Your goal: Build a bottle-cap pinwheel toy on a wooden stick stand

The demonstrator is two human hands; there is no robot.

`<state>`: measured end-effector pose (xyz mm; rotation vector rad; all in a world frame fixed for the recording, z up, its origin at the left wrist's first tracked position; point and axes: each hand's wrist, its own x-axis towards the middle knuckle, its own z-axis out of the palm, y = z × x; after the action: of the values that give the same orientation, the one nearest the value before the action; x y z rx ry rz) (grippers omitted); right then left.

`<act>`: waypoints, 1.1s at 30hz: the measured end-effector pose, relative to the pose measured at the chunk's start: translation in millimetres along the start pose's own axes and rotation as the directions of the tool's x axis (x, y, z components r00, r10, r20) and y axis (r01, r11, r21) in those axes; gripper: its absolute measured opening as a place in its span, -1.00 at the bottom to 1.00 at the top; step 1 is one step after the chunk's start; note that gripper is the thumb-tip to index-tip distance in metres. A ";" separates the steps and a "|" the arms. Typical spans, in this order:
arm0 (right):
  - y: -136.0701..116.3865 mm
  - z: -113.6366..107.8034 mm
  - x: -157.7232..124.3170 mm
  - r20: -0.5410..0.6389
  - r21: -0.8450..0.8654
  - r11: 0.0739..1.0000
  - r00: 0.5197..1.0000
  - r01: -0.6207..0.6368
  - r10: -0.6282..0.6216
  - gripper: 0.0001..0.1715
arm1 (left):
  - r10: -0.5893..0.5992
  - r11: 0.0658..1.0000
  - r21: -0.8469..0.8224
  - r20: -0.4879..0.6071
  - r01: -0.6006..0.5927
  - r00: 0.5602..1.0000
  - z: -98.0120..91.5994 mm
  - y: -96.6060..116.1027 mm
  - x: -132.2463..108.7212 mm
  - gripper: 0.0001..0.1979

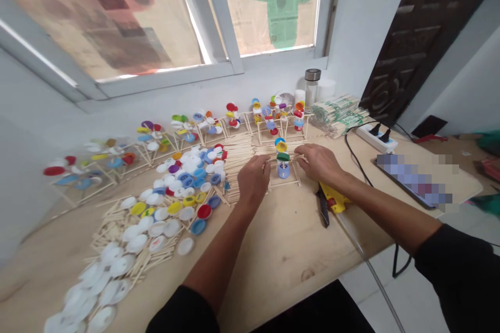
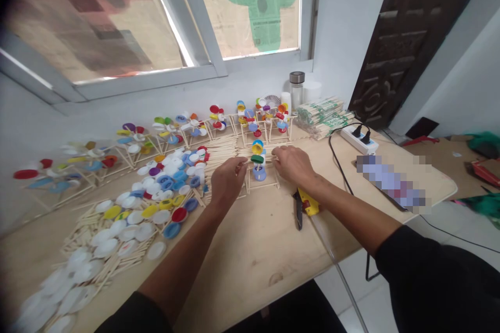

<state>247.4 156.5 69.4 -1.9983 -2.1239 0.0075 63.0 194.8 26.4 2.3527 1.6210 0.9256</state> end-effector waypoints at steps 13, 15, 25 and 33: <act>-15.6 9.1 -44.7 0.220 0.097 0.992 0.970 0.086 -0.106 -0.66 | -0.005 0.999 -0.042 -0.009 0.005 1.000 3.1 -4.0 -1.1 -0.77; -19.7 12.3 -46.6 0.257 0.104 0.988 0.957 0.114 -0.137 -0.64 | -0.001 0.999 -0.046 -0.012 0.000 1.000 2.9 -4.2 -0.9 -0.77; -35.8 30.5 -38.2 0.343 0.025 0.995 0.934 0.101 -0.103 -0.46 | 0.012 0.998 -0.055 -0.023 -0.013 1.000 1.5 -4.6 -0.7 -0.78; -38.6 36.3 -34.4 0.359 -0.015 0.994 0.928 0.108 -0.096 -0.54 | -0.005 0.999 -0.046 -0.011 0.004 1.000 0.4 -3.1 -1.5 -0.77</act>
<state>204.9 125.1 34.6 -2.0298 -2.4594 0.3463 60.4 194.9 24.1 2.3167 1.5914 0.9665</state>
